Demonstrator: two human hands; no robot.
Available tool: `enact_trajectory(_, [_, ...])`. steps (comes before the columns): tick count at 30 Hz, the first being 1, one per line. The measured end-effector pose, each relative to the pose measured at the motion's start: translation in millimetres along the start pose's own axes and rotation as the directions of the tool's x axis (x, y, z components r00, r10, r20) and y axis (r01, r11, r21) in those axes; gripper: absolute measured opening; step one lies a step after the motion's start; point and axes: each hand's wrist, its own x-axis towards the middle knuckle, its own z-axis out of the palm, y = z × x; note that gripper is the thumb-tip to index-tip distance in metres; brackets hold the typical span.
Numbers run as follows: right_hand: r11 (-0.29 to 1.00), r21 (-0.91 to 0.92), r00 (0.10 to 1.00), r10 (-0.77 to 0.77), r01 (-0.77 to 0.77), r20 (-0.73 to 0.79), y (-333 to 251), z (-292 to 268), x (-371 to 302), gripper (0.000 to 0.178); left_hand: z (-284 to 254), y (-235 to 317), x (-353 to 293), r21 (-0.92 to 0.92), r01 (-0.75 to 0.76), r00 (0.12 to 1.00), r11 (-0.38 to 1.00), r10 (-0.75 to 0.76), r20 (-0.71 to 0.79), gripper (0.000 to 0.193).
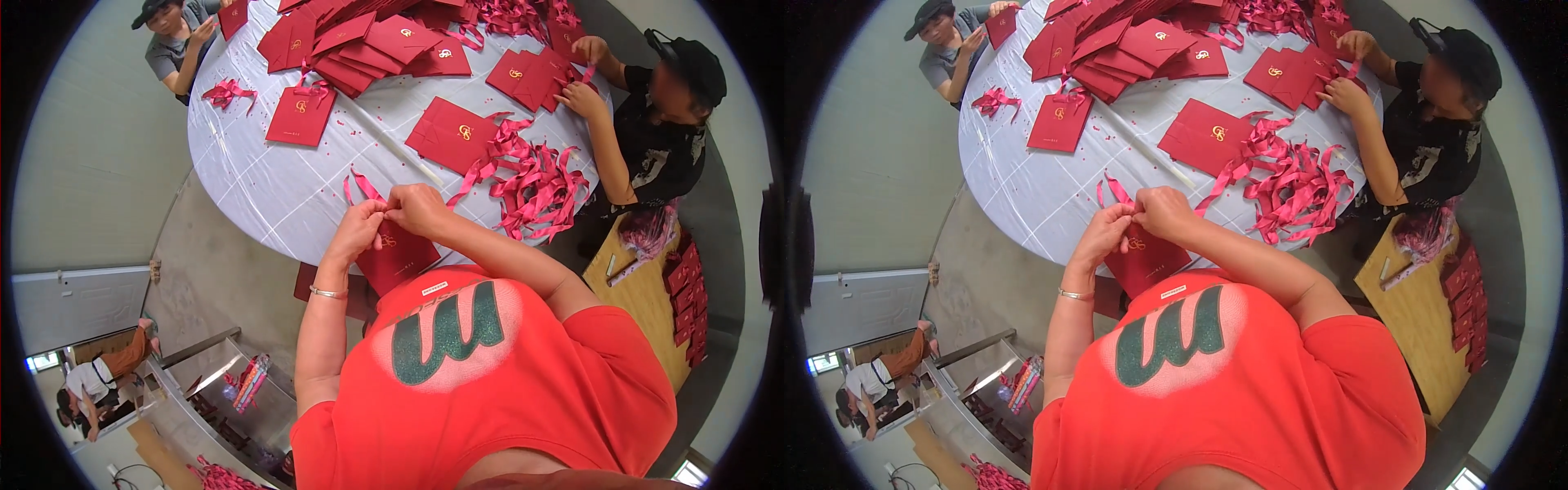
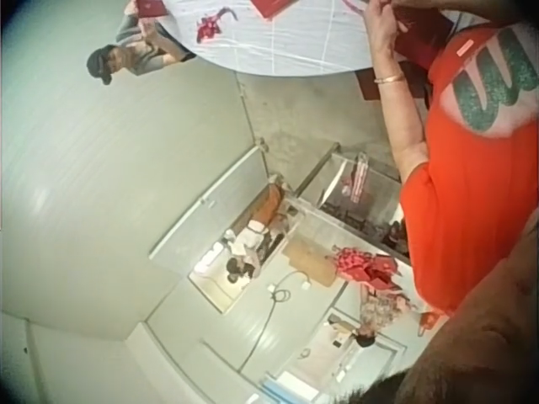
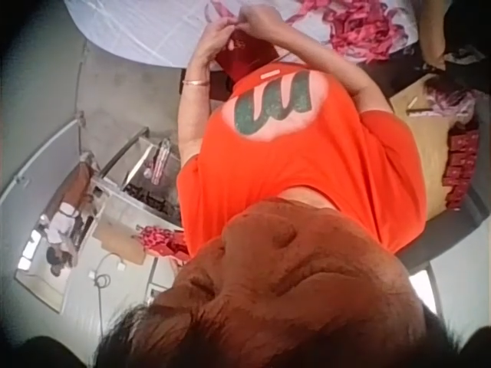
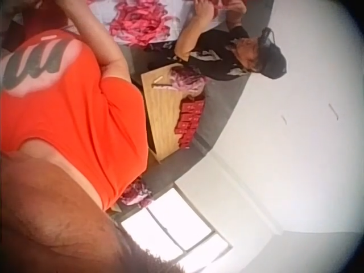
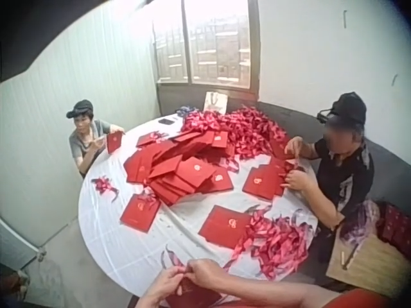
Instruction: The person assembles gift bags by attaching ribbon handles to each bag by hand.
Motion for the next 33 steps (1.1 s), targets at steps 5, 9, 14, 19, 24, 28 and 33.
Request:
enact_trajectory(5, [0.974,-0.067,0.976,-0.216,0.215,-0.011,4,-9,1,0.019,6,0,-4,-0.03,-0.032,0.998,0.999,0.03,-0.057,0.018])
enact_trajectory(9, [0.922,0.386,0.992,-0.076,0.032,0.099,18,-16,22,0.021,12,-16,1,0.025,-0.119,0.966,0.993,0.121,-0.228,0.013])
enact_trajectory(14, [0.996,-0.046,0.894,-0.046,0.074,0.446,13,-23,58,0.028,29,-20,1,0.084,-0.223,0.905,0.971,0.238,-0.354,0.008])
enact_trajectory(19, [0.97,-0.165,0.651,0.008,0.18,0.759,7,-15,98,0.024,40,-24,0,0.136,-0.237,0.86,0.962,0.273,-0.431,0.008])
enact_trajectory(24, [0.977,-0.192,0.22,0.208,-0.089,0.953,10,-4,119,0.029,46,-23,-3,0.217,-0.264,0.811,0.94,0.338,-0.478,0.011])
enact_trajectory(28, [0.948,-0.131,0.124,0.173,-0.291,0.977,22,-5,119,0.032,44,-19,-5,0.285,-0.226,0.8,0.932,0.344,-0.492,0.014])
enact_trajectory(33, [0.899,-0.079,0.178,0.17,-0.43,0.969,29,-1,114,0.028,41,-34,2,0.366,-0.253,0.777,0.896,0.413,-0.475,0.016])
